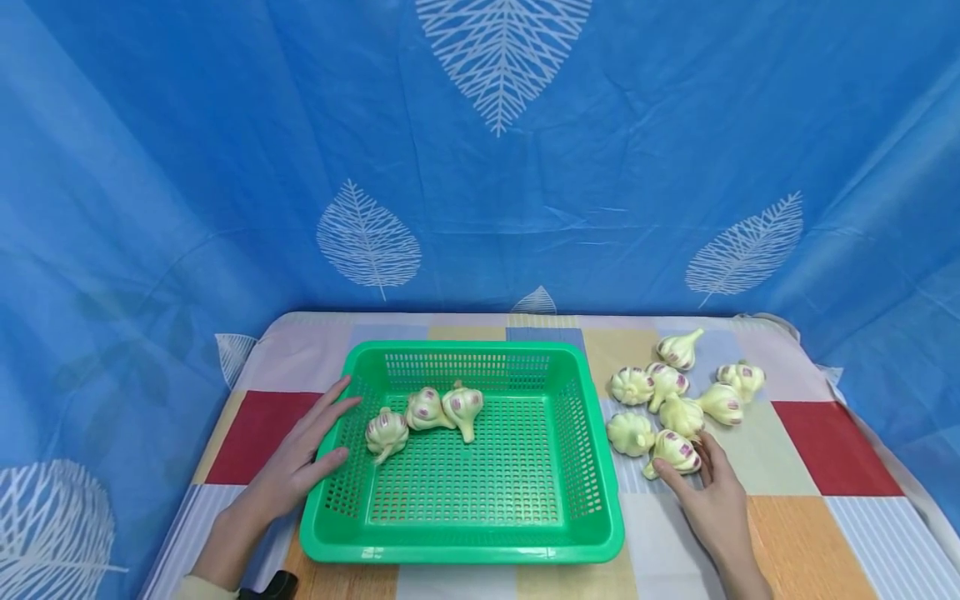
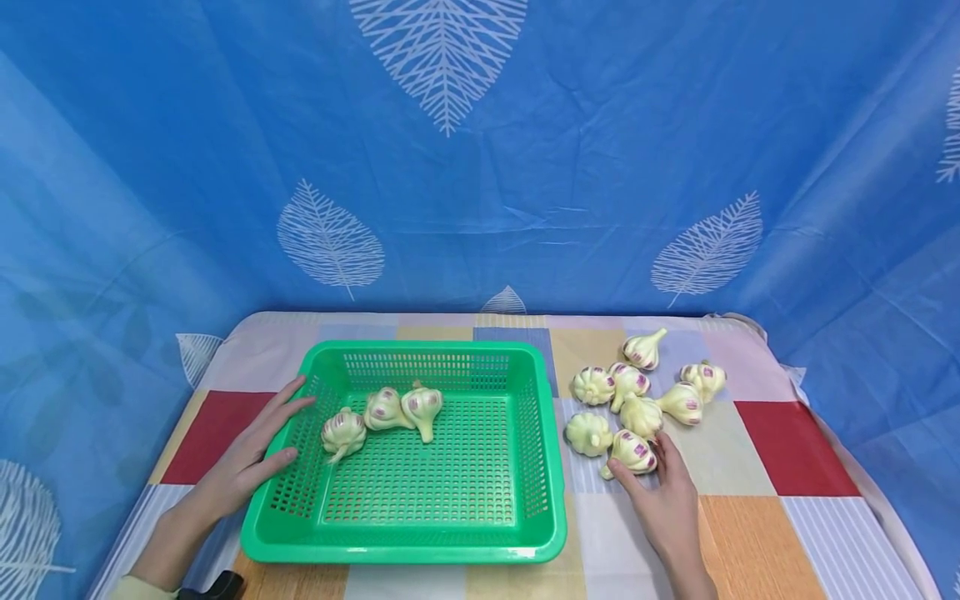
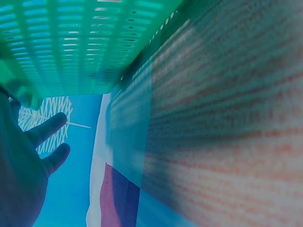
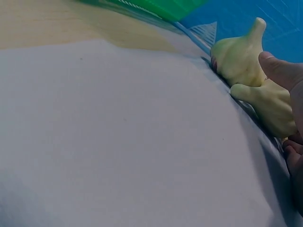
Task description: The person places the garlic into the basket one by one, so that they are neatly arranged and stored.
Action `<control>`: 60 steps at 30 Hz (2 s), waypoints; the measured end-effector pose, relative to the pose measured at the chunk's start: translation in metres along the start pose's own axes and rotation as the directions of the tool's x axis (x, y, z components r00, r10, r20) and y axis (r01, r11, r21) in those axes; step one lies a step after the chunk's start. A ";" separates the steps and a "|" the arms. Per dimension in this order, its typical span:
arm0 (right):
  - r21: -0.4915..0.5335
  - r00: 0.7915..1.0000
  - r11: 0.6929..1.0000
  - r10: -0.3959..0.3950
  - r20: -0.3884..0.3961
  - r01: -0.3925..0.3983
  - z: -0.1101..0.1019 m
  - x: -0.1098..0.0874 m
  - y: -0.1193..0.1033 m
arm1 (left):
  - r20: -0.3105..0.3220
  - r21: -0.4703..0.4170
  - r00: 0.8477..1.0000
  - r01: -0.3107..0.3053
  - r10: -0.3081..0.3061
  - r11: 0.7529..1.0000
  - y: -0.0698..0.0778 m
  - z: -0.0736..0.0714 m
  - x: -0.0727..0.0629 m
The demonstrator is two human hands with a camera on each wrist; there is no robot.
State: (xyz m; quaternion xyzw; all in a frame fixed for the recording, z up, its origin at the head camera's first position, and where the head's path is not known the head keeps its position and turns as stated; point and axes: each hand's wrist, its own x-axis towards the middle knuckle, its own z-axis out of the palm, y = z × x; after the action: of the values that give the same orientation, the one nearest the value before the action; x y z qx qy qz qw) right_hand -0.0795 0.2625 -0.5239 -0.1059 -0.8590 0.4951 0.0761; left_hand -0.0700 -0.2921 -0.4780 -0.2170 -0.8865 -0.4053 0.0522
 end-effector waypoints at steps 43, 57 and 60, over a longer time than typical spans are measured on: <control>0.055 0.999 0.998 0.006 -0.049 -0.003 -0.026 0.002 -0.025 | -0.012 0.001 1.000 0.008 -0.008 1.000 0.001 0.000 0.000; -0.004 0.994 0.995 -0.098 0.049 0.098 -0.040 0.013 -0.058 | -0.030 0.009 1.000 -0.001 0.002 1.000 -0.001 0.003 0.000; -0.002 0.991 0.993 -0.117 0.069 0.117 -0.043 0.014 -0.065 | -0.026 0.010 1.000 0.001 0.000 1.000 -0.001 0.003 0.000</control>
State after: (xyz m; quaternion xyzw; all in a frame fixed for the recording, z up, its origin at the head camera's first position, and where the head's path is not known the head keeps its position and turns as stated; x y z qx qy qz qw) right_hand -0.0896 0.2695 -0.4456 -0.0385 -0.8672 0.4907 0.0753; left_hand -0.0697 -0.2903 -0.4807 -0.2112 -0.8879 -0.4036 0.0648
